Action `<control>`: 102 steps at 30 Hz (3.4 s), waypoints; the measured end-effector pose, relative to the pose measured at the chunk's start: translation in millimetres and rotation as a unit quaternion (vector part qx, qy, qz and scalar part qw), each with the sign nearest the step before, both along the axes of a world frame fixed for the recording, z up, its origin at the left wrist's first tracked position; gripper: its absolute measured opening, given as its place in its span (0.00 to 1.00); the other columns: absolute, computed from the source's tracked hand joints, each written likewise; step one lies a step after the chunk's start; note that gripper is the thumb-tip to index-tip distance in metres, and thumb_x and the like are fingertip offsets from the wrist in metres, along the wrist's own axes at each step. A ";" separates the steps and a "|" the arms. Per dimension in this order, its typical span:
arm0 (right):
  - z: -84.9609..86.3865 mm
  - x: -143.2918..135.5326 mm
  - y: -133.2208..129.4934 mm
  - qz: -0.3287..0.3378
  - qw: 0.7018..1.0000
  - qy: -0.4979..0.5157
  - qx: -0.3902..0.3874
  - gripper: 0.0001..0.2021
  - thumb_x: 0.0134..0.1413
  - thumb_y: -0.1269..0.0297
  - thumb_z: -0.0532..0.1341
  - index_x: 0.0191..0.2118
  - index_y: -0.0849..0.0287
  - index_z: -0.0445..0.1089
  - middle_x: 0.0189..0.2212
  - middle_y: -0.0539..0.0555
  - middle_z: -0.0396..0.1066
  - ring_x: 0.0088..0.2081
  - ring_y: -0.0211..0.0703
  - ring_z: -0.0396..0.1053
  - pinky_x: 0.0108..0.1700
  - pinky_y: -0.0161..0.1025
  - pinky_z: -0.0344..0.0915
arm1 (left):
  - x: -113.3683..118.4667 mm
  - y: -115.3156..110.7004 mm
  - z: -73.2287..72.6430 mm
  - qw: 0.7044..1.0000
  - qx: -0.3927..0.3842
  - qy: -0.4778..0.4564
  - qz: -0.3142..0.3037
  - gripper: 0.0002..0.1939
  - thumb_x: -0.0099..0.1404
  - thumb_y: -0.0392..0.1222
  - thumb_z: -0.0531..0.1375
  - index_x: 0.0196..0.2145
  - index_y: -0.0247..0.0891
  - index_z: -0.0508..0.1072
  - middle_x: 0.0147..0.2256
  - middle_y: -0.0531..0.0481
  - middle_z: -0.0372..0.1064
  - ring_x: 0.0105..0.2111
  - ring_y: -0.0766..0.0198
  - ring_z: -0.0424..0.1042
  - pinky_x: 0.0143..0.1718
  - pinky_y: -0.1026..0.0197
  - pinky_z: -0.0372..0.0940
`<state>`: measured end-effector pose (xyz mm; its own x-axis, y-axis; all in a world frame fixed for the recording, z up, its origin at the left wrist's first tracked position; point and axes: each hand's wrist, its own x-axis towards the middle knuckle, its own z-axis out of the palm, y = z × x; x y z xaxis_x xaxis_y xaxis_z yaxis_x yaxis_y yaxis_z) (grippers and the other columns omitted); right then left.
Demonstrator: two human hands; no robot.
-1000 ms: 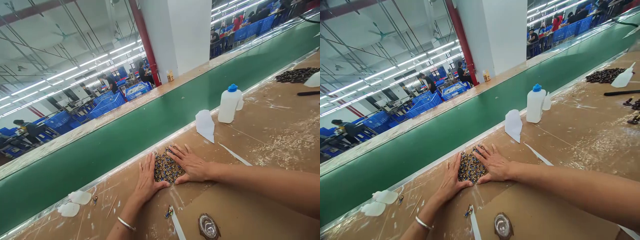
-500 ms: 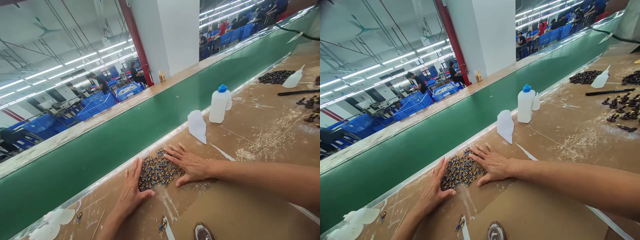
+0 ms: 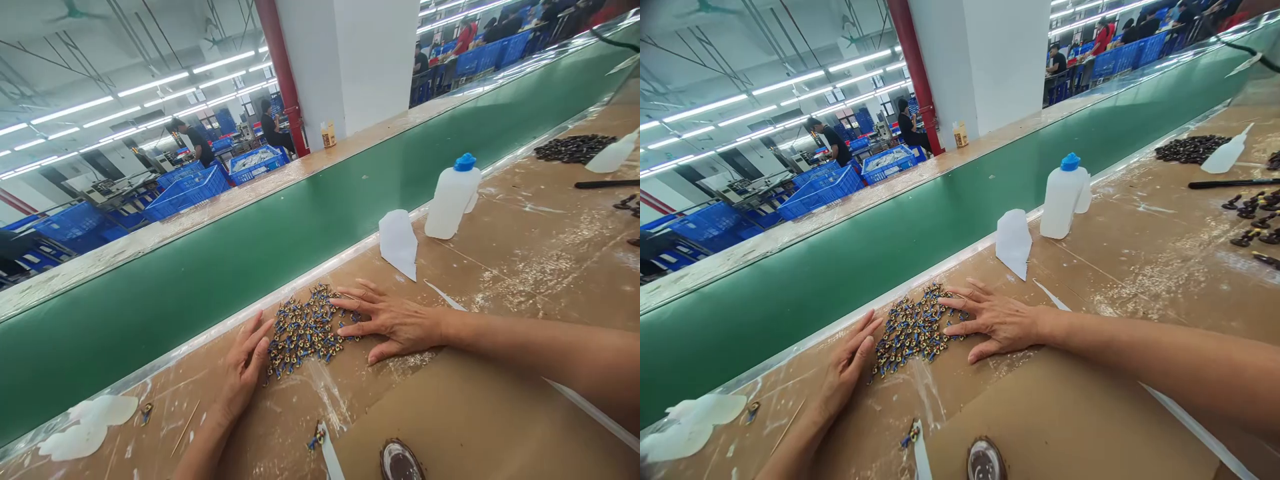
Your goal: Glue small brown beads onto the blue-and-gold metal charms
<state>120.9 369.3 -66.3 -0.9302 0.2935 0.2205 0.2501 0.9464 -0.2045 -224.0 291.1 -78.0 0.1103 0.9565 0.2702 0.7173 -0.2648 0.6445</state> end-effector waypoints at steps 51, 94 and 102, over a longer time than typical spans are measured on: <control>7.2 -99.8 48.3 -0.084 0.985 0.136 -0.070 0.16 0.64 0.64 0.48 0.52 0.52 0.66 0.48 0.54 0.70 0.54 0.42 0.62 0.59 0.54 0.49 | -5.0 3.0 0.6 0.991 -0.001 -0.083 0.102 0.12 0.61 0.43 0.56 0.38 0.41 0.77 0.43 0.47 0.73 0.45 0.61 0.70 0.50 0.55 0.62; 22.6 -124.0 27.8 -0.130 0.900 0.292 -0.296 0.08 0.56 0.63 0.58 0.38 0.54 0.74 0.34 0.50 0.76 0.35 0.36 0.72 0.38 0.35 0.68 | 47.0 43.2 68.3 0.987 -0.045 -0.153 0.027 0.06 0.56 0.39 0.59 0.34 0.40 0.74 0.34 0.51 0.73 0.36 0.65 0.71 0.40 0.63 0.65; 28.2 -123.3 23.1 -0.132 0.878 0.299 -0.350 0.07 0.54 0.64 0.59 0.38 0.56 0.73 0.35 0.50 0.75 0.37 0.36 0.71 0.39 0.34 0.68 | 49.2 41.9 66.7 0.976 -0.056 -0.212 0.017 0.05 0.55 0.39 0.62 0.32 0.39 0.75 0.32 0.51 0.74 0.34 0.64 0.71 0.39 0.62 0.64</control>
<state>-2.4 392.4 -38.0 -0.5882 0.7400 0.3261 0.0919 0.4618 -0.8822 -174.7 333.0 -11.2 -0.0213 0.9837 0.1783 0.3872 -0.1563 0.9086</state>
